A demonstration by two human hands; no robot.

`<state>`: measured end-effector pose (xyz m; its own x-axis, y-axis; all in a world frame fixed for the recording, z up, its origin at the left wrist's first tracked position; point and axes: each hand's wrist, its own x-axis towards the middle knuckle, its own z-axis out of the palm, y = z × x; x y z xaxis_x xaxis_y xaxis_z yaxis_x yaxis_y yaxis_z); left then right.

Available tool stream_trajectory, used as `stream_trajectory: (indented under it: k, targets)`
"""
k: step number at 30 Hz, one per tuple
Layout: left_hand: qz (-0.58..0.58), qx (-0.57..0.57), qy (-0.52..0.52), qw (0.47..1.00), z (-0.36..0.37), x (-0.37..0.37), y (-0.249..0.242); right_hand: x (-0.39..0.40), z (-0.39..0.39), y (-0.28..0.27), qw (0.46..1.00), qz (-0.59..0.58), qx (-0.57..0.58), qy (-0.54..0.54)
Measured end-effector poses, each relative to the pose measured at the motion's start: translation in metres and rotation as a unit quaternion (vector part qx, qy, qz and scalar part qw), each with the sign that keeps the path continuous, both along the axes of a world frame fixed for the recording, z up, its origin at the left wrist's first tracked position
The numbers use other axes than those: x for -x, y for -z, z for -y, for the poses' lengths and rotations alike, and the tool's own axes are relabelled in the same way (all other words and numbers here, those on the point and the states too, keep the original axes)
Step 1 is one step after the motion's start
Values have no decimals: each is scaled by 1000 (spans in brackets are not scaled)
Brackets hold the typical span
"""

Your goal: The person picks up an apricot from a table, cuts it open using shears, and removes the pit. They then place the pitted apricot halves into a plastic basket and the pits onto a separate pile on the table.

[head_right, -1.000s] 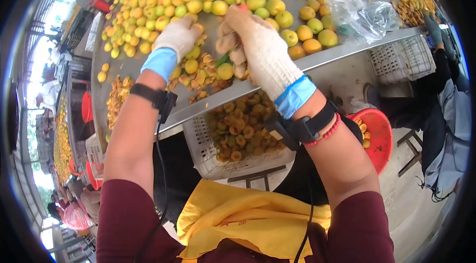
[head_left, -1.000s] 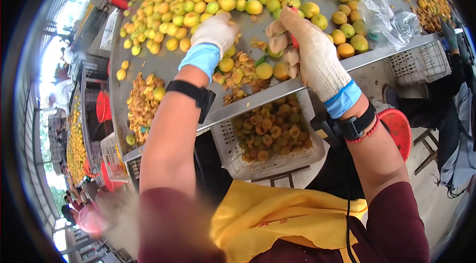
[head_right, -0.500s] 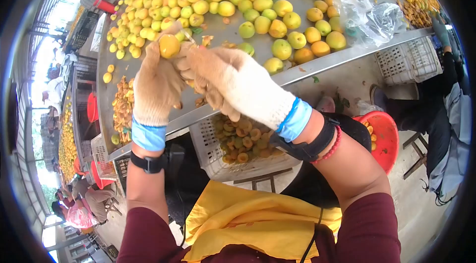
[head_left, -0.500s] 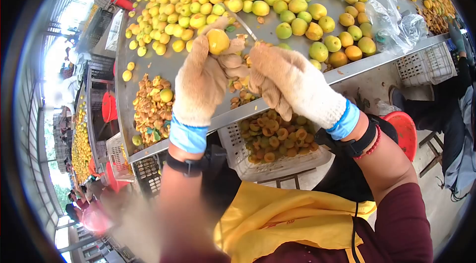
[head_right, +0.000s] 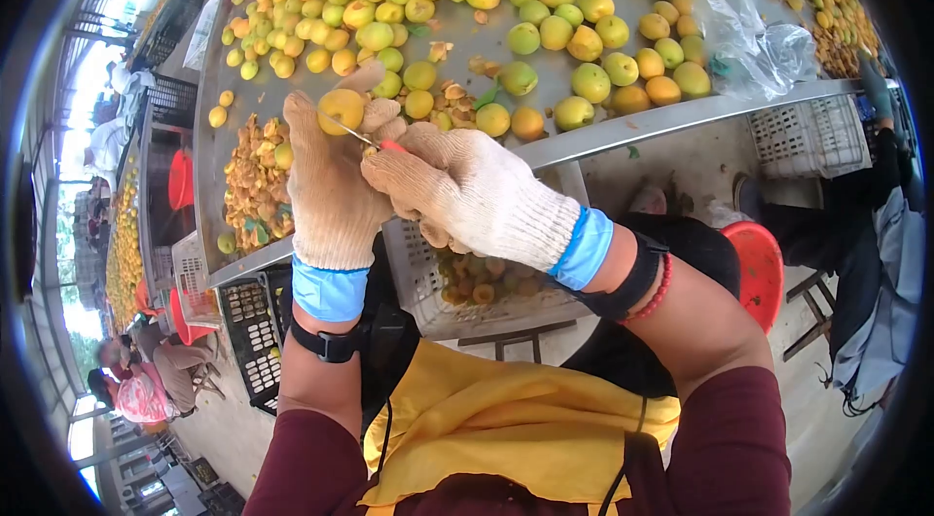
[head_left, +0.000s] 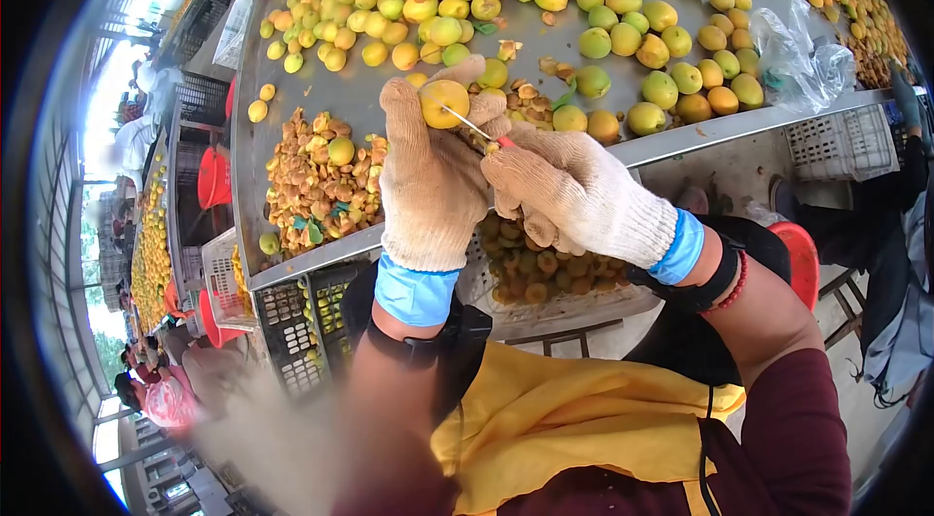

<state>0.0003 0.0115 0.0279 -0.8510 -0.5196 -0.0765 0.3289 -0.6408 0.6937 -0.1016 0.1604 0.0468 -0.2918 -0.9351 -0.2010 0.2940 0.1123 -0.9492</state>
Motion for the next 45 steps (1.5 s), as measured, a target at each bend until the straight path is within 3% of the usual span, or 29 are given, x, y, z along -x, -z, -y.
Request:
stream_trajectory:
  k: [1, 3, 6, 12, 15, 21, 28, 31, 34, 36, 37, 39, 40, 42, 45]
  targets:
    - [1, -1, -1, 1000, -2, 0, -1, 1, 1, 1, 1000, 5, -11, -17]
    - [101, 102, -53, 988, -7, 0, -7, 5, 3, 0, 999, 10, -22, -35]
    - [92, 186, -51, 977, -9, -2, -12, 8, 1, -10, 995, 33, -51, -75]
    - [96, 210, -92, 969, -4, -8, -5, 10, -2, -11, 997, 34, -23, -64]
    - [95, 235, -144, 957, -18, 0, -5, 13, -1, -3, 997, 34, 66, -24]
    - [128, 298, -85, 942, -15, -9, -5, 10, 2, -4, 998, 29, 49, -37]
    - [160, 287, -99, 939, -21, -10, -10, 3, 0, -7, 997, 46, 58, -26]
    - [201, 342, -134, 908, -22, -11, -13, 1, 1, -7, 998, 50, 38, -29]
    - [142, 308, -150, 929, -22, -13, -12, -6, 7, -10, 994, 94, 54, -18]
    - [164, 471, -188, 846, -20, -12, -20, -10, 10, -6, 999, 20, 39, -15]
    - [166, 469, -186, 847, -17, -14, -18, -11, 11, -3, 999, 22, 37, -14]
    - [228, 560, -182, 775, -9, -16, -11, -12, 15, 2, 999, 27, 19, 7]
    - [228, 560, -180, 776, -6, -16, -9, -13, 16, 5, 999, 27, 18, 9]
    - [224, 636, -177, 717, -2, -15, -6, -14, 16, 9, 999, 8, 25, 39]
    - [174, 653, -166, 718, 2, -13, -3, 9, 8, -5, 996, 88, -5, -25]
